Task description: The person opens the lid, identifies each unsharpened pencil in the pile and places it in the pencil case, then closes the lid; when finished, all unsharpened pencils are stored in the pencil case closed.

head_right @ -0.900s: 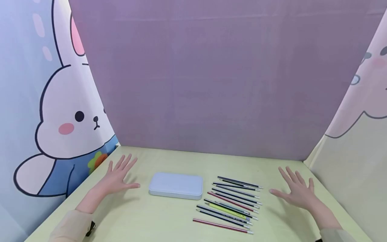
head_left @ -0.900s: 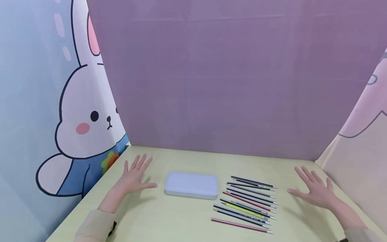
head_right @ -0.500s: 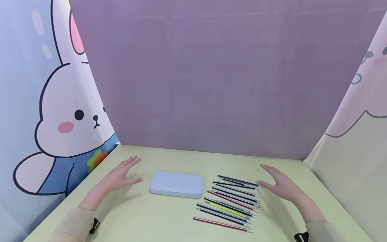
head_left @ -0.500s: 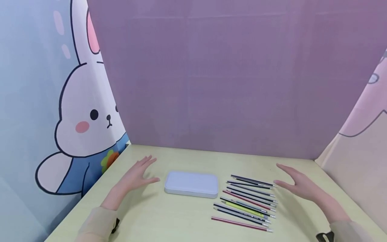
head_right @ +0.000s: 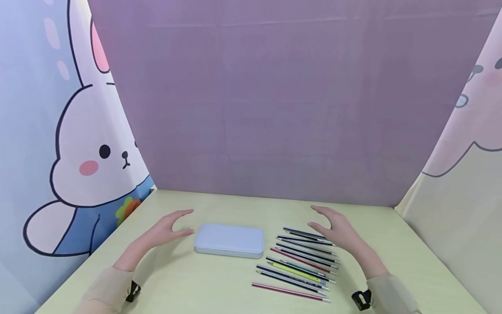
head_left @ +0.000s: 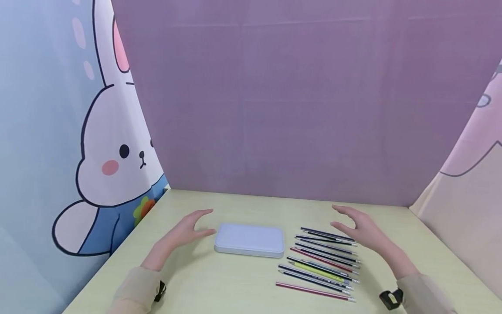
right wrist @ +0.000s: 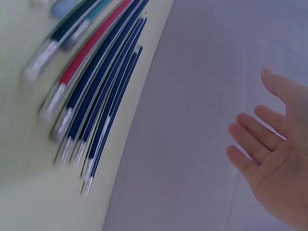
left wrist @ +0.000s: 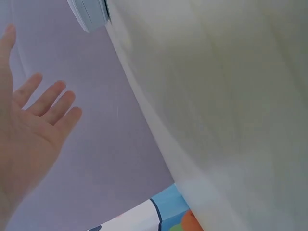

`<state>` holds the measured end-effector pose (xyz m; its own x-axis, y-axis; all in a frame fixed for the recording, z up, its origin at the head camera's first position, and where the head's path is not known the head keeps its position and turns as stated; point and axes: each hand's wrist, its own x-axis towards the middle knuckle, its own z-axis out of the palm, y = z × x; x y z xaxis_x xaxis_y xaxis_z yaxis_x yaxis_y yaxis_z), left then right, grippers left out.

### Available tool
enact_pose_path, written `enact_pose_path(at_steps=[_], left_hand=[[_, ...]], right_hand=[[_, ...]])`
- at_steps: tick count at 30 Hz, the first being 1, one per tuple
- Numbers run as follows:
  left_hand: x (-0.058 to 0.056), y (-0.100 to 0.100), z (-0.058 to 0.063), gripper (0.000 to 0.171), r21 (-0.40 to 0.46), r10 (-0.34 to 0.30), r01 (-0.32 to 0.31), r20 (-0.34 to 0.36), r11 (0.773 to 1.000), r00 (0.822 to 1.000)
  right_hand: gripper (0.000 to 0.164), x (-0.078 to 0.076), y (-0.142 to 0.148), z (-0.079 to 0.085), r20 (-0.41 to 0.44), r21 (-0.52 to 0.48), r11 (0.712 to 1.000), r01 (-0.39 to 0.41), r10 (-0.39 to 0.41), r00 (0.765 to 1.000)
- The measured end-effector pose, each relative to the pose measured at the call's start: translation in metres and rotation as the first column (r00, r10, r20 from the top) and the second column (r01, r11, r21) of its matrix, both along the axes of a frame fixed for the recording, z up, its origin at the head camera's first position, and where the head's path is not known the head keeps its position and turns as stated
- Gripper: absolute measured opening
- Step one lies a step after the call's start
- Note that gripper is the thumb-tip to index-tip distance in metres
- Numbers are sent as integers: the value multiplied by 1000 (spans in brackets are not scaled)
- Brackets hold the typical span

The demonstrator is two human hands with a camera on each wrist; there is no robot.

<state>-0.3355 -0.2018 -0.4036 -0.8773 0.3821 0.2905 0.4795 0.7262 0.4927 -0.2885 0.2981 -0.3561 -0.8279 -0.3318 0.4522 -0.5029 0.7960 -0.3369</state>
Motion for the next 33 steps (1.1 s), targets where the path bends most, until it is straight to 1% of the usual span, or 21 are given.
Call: enact_pose_path(at_steps=[6,12,18,24,27,33], left_hand=[[-4,5,0,72,44,-18,16,49,999,999],[-7,10,0,71,62,-58,54,67,997,996],[-9,16,-1,71,82,-99,92,79,992,992],[-10,21,-4,74,80,-115,107,115,991,987],[-12,23,-5,75,75,-122,113,131,991,984],[-15,22,-9,78,78,-103,89,189,993,977]], right_hand=[[52,-6,-28,-3,-5,-39,999,-31,31,1000],[52,-13,-58,-7,1,-85,992,-94,95,996],[52,-16,-84,-12,16,-112,984,-138,140,990],[52,-16,-108,-18,75,-142,974,-175,187,979],[51,-17,-119,-23,103,-137,973,-186,200,974],[48,-19,-139,-32,133,-132,967,-216,234,963]])
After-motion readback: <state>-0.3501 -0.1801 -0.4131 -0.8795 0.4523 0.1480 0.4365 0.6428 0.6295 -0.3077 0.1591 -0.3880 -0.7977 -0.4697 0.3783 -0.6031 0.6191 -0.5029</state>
